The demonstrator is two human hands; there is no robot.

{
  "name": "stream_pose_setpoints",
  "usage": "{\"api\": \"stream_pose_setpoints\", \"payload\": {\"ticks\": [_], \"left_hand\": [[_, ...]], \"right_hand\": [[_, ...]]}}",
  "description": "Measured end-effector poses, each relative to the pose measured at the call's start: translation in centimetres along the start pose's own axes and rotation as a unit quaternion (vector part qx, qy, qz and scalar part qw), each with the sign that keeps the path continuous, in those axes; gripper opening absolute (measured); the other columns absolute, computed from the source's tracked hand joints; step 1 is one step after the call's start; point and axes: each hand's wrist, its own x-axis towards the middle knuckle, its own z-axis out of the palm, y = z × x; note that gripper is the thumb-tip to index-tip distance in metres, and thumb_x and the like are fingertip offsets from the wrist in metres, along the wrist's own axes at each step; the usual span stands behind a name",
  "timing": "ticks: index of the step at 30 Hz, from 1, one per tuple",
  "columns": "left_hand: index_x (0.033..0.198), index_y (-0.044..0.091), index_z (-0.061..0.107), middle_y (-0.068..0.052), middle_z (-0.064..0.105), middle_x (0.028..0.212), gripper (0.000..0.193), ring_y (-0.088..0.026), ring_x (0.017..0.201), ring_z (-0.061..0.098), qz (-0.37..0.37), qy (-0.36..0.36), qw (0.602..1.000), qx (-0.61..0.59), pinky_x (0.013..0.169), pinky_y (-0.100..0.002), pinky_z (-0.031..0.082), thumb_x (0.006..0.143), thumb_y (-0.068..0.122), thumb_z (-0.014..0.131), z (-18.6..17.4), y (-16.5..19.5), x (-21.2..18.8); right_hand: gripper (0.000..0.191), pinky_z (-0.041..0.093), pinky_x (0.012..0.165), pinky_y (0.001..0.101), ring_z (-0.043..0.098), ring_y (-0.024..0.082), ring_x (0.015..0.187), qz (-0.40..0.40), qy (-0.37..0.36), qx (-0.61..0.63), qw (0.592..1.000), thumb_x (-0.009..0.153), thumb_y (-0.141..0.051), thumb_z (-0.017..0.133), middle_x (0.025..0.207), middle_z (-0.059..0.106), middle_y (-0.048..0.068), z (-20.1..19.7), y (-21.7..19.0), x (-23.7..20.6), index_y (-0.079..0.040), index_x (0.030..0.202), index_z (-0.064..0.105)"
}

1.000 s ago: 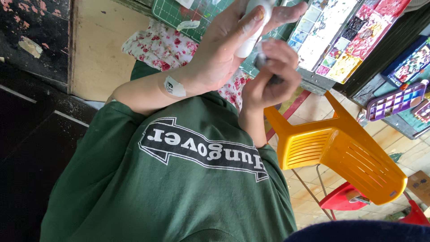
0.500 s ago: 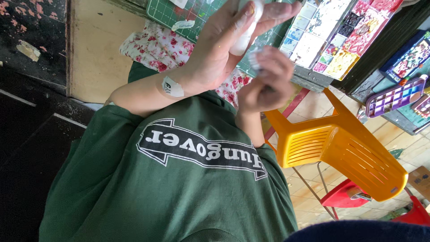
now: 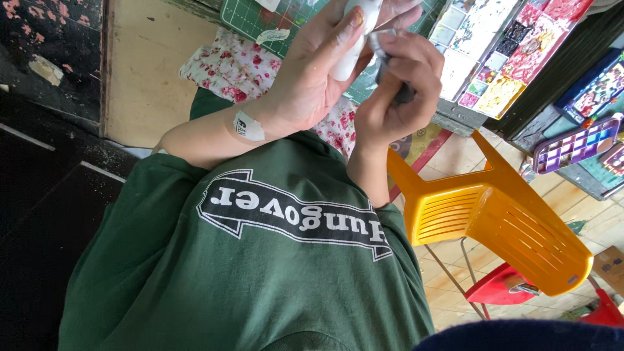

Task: The person sands a white ceramic figurine using a sanding block. They rotate the figurine to sand different sides and edges, then place it on the table and pick up another figurine to continue sanding.

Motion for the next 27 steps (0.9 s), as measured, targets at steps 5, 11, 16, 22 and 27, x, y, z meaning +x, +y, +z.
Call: {"api": "stream_pose_setpoints", "payload": {"ticks": [5,11,16,22,27], "left_hand": [[0.156,0.005,0.04,-0.012,0.049,0.158,0.038,-0.022,0.149,0.042,0.005,-0.005,1.0,-0.002,0.129,-0.036,0.034,0.126,0.029,0.043,0.4,0.0,0.1],[0.155,0.002,0.042,-0.015,0.051,0.157,0.039,-0.024,0.148,0.044,-0.009,0.025,0.999,-0.026,0.128,-0.038,0.036,0.126,0.028,0.045,0.4,-0.1,0.0],[0.156,0.004,0.04,-0.013,0.048,0.156,0.039,-0.023,0.148,0.044,0.007,0.006,1.0,-0.004,0.129,-0.036,0.036,0.125,0.027,0.046,0.3,0.0,0.0],[0.156,0.005,0.04,-0.014,0.051,0.157,0.04,-0.023,0.147,0.045,0.027,0.001,0.999,0.045,0.129,-0.036,0.035,0.124,0.03,0.044,0.5,0.2,0.4],[0.157,0.006,0.041,-0.012,0.048,0.155,0.042,-0.019,0.148,0.044,-0.015,-0.023,1.0,0.002,0.13,-0.036,0.035,0.128,0.036,0.036,0.2,0.7,0.1]], "right_hand": [[0.018,0.054,0.094,0.0365,0.064,0.027,0.105,-0.014,-0.009,-0.02,1.0,0.101,0.015,0.051,0.103,0.073,0.013,0.1,-0.3,0.2,-0.002,0.104,0.048],[0.017,0.054,0.093,0.0383,0.064,0.03,0.103,-0.03,-0.014,-0.08,0.996,0.098,0.014,0.055,0.1,0.071,0.014,0.4,-0.6,0.3,-0.002,0.099,0.051],[0.017,0.055,0.093,0.0364,0.064,0.029,0.106,-0.015,0.003,-0.059,0.998,0.099,0.014,0.055,0.103,0.073,0.012,0.2,-0.6,0.2,-0.002,0.1,0.049],[0.013,0.055,0.095,0.0372,0.066,0.028,0.1,-0.033,-0.018,-0.032,0.999,0.1,0.009,0.055,0.101,0.072,0.015,-0.4,0.0,-0.1,-0.003,0.101,0.05],[0.021,0.053,0.091,0.0282,0.068,0.019,0.097,0.112,0.041,0.067,0.991,0.103,0.001,0.064,0.115,0.069,0.021,-1.6,0.2,-0.4,-0.002,0.114,0.047]]}}
